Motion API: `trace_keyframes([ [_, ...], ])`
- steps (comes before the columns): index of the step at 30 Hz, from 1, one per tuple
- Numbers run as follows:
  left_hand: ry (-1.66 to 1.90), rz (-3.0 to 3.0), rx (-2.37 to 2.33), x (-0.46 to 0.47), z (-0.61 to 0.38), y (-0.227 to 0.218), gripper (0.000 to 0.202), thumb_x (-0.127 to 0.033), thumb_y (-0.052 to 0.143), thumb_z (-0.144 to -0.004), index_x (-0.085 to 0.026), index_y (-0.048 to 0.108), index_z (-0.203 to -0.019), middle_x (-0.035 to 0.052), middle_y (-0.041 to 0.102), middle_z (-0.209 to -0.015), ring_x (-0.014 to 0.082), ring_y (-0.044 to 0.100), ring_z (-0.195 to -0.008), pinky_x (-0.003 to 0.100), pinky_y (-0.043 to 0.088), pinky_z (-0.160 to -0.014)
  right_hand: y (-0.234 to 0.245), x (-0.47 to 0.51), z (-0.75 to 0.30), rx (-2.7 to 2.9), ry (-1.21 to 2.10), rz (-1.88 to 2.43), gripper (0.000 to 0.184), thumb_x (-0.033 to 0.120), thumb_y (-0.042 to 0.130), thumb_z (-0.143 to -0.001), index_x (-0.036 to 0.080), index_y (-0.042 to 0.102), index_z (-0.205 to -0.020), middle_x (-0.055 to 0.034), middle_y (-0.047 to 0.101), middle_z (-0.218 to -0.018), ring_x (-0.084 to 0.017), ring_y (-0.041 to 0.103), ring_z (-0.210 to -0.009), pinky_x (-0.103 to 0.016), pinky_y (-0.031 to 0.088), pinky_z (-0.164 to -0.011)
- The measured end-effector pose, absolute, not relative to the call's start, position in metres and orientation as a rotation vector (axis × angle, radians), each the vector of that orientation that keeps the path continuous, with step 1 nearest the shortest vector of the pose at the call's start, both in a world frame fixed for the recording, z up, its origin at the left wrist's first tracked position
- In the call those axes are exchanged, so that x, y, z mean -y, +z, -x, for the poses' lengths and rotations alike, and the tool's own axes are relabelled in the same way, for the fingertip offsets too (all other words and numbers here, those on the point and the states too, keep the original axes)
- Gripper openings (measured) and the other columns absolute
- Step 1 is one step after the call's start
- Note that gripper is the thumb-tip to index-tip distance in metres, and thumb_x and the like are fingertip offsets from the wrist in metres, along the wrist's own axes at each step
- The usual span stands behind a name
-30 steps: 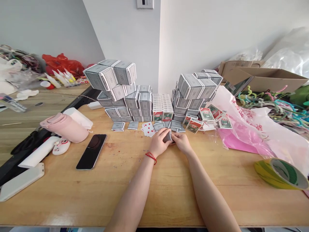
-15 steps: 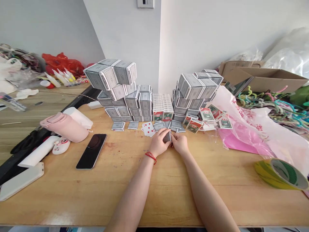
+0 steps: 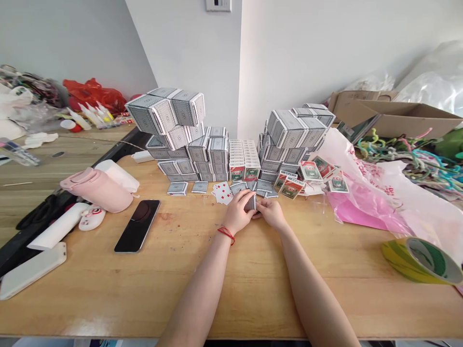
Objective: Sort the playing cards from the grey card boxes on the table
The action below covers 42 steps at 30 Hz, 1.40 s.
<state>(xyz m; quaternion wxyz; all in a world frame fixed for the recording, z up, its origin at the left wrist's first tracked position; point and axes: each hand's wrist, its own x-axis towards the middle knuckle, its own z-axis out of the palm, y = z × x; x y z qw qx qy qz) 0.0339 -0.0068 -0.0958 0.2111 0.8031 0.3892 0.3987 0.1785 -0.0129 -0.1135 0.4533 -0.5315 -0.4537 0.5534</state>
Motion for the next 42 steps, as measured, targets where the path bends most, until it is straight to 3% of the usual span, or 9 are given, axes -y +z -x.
trace_keyframes([
  [6,1.169,-2.235,-1.117,0.005,-0.034,-0.097,0.054,-0.015,0.060,-0.069,-0.025,0.043,-0.119,0.0064,0.047,-0.117,0.0213,0.043,-0.113,0.043,0.038,-0.098,-0.111,0.016,-0.172,1.246,1.071,1.344,0.032,0.046,0.050,-0.073,0.017,0.056,-0.061,-0.0001,0.060,-0.061,-0.017,0.057,-0.062,-0.025,0.047,-0.055],
  [12,1.195,-2.238,-1.168,0.002,-0.033,-0.101,0.052,-0.008,0.054,-0.069,-0.023,0.045,-0.118,0.0058,0.047,-0.117,0.0194,0.043,-0.111,0.040,0.037,-0.098,-0.109,0.020,-0.166,1.316,1.219,1.126,0.030,0.038,0.055,-0.072,0.017,0.059,-0.092,-0.0038,0.065,-0.085,-0.020,0.060,-0.080,-0.030,0.047,-0.071],
  [21,1.153,-2.297,-1.158,0.001,-0.033,-0.103,0.052,-0.012,0.056,-0.069,-0.024,0.046,-0.118,0.0059,0.048,-0.115,0.0213,0.043,-0.109,0.042,0.037,-0.096,-0.115,0.016,-0.171,1.385,1.139,1.234,0.026,0.042,0.053,-0.072,0.017,0.061,-0.072,-0.0024,0.065,-0.073,-0.021,0.061,-0.074,-0.031,0.048,-0.067],
  [28,1.133,-2.217,-1.103,0.007,-0.034,-0.094,0.063,-0.016,0.062,-0.065,-0.027,0.042,-0.123,0.0070,0.040,-0.124,0.0258,0.036,-0.117,0.045,0.030,-0.100,-0.109,0.016,-0.162,1.142,1.304,1.180,0.031,0.049,0.058,-0.067,0.020,0.057,-0.077,-0.0038,0.065,-0.068,-0.023,0.064,-0.065,-0.033,0.051,-0.058],
  [31,1.236,-2.054,-1.115,0.008,-0.036,-0.091,0.059,-0.019,0.057,-0.071,-0.025,0.036,-0.126,0.0081,0.040,-0.124,0.0233,0.037,-0.117,0.041,0.030,-0.100,-0.105,0.017,-0.162,1.071,1.340,1.130,0.034,0.050,0.060,-0.066,0.019,0.055,-0.080,-0.0036,0.065,-0.069,-0.022,0.065,-0.064,-0.033,0.052,-0.057],
  [33,1.319,-1.898,-1.190,0.007,-0.037,-0.092,0.046,-0.024,0.050,-0.078,-0.021,0.037,-0.123,0.0093,0.045,-0.117,0.0199,0.043,-0.111,0.036,0.036,-0.094,-0.103,0.019,-0.162,1.061,1.379,1.104,0.036,0.050,0.061,-0.066,0.019,0.053,-0.083,-0.0030,0.064,-0.066,-0.020,0.064,-0.060,-0.032,0.053,-0.056],
  [36,1.280,-1.750,-1.313,0.004,-0.038,-0.097,0.024,-0.031,0.038,-0.085,-0.018,0.047,-0.103,0.0060,0.055,-0.094,0.0154,0.054,-0.089,0.029,0.043,-0.078,-0.099,0.022,-0.160,1.104,1.445,1.090,0.039,0.048,0.061,-0.067,0.019,0.048,-0.090,0.0003,0.062,-0.061,-0.016,0.062,-0.051,-0.030,0.053,-0.051],
  [39,1.139,-1.759,-1.361,0.003,-0.038,-0.100,0.021,-0.034,0.034,-0.087,-0.019,0.048,-0.089,0.0019,0.057,-0.079,0.0134,0.055,-0.071,0.026,0.042,-0.065,-0.098,0.025,-0.158,1.170,1.441,1.110,0.041,0.048,0.059,-0.068,0.021,0.041,-0.094,0.0052,0.059,-0.054,-0.013,0.059,-0.043,-0.025,0.051,-0.044],
  [42,1.089,-1.796,-1.383,0.004,-0.038,-0.100,0.018,-0.034,0.036,-0.086,-0.020,0.047,-0.086,0.0012,0.057,-0.078,0.0136,0.054,-0.070,0.025,0.041,-0.063,-0.100,0.025,-0.157,1.232,1.432,1.126,0.040,0.049,0.055,-0.071,0.022,0.035,-0.092,0.0079,0.057,-0.048,-0.011,0.054,-0.035,-0.020,0.046,-0.036],
])
